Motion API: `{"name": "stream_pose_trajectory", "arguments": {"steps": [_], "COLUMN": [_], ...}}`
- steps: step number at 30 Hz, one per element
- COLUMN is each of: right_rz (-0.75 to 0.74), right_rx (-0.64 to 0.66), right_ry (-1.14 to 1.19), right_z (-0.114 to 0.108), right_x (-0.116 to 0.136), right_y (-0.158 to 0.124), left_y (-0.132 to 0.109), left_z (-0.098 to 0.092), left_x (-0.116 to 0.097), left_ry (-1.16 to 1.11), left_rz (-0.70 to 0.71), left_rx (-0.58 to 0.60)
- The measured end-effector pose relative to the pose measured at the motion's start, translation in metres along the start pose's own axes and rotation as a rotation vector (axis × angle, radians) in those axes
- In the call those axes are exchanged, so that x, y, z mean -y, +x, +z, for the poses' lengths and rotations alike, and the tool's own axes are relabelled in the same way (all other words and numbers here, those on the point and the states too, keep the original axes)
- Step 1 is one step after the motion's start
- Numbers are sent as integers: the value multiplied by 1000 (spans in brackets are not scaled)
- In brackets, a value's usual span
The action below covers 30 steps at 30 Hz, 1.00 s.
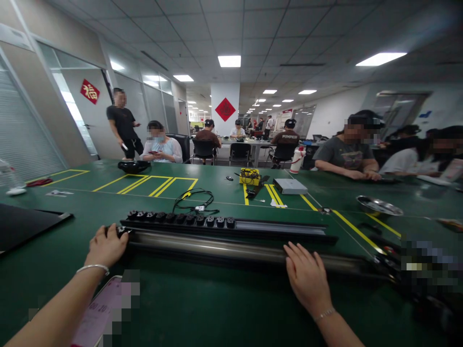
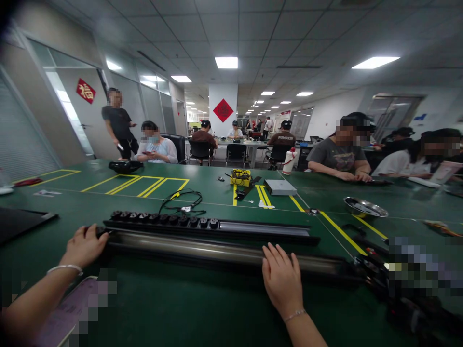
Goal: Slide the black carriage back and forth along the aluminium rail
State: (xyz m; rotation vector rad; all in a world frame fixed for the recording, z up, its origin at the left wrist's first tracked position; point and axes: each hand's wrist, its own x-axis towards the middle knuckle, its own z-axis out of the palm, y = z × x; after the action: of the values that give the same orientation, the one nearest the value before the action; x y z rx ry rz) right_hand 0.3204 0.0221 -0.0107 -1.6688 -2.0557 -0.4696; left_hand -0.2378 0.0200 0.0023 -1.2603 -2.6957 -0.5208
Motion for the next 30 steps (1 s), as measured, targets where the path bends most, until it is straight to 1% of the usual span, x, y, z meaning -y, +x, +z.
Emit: {"name": "stream_pose_trajectory", "arguments": {"steps": [3,6,8,10,12,15,20,25,26,27,30], "right_rz": [-79,-89,-82,-83,-107,-108,-118,-122,-119,-116,-116], "right_rx": [13,20,24,36,58,59,39,19,17,16,11], "right_ry": [72,139,184,223,230,212,211,200,197,196,195], "right_z": [1,4,6,7,8,8,9,12,12,12,11], "right_x": [52,105,136,159,174,180,176,175,175,175,175], "right_y": [7,19,26,31,33,33,32,31,31,31,31], "left_y": [-5,-8,-10,-11,-11,-13,-22,-31,-32,-33,-34], "left_z": [-5,-9,-12,-15,-17,-17,-12,-17,-19,-21,-23], "left_x": [-3,-3,-1,0,1,-1,-10,-14,-15,-15,-16], "left_ry": [38,50,48,46,44,49,70,146,151,151,141], "left_rz": [23,65,94,87,72,50,63,206,236,265,329], "left_rx": [8,26,41,34,33,18,-46,-245,-263,-258,-158]}}
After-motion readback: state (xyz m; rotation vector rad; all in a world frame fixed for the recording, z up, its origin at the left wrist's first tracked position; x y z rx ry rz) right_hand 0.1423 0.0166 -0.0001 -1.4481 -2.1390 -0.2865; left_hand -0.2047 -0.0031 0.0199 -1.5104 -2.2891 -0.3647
